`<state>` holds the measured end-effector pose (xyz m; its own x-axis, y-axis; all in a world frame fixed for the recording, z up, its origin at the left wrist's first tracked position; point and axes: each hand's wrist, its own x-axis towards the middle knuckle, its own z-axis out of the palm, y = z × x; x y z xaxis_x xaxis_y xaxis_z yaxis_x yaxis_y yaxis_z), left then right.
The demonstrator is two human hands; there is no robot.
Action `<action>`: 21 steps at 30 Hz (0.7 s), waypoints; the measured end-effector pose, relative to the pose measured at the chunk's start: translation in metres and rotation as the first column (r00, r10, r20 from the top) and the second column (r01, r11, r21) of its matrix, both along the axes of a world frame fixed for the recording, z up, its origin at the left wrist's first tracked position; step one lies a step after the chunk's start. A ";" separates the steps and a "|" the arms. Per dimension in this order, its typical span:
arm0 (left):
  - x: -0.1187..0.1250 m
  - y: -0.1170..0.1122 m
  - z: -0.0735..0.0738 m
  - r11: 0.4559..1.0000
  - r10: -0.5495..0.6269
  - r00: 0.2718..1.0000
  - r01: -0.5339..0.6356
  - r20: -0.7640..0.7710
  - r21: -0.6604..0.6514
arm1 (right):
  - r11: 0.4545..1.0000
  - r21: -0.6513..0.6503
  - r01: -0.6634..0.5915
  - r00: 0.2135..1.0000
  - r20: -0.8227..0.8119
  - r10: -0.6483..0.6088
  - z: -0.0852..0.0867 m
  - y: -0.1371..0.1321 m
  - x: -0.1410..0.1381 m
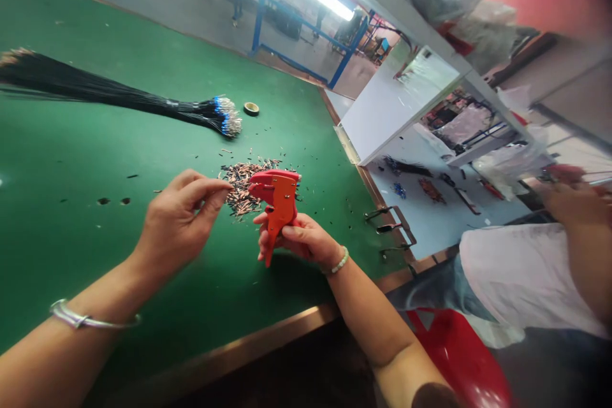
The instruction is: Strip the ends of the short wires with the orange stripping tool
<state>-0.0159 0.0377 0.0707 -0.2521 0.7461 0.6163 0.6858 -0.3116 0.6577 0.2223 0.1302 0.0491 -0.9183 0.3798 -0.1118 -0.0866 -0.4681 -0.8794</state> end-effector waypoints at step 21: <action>0.002 -0.002 0.008 0.986 -0.163 0.987 0.163 0.005 0.021 | 0.996 0.060 -0.074 0.997 0.023 0.072 0.000 -0.003 0.000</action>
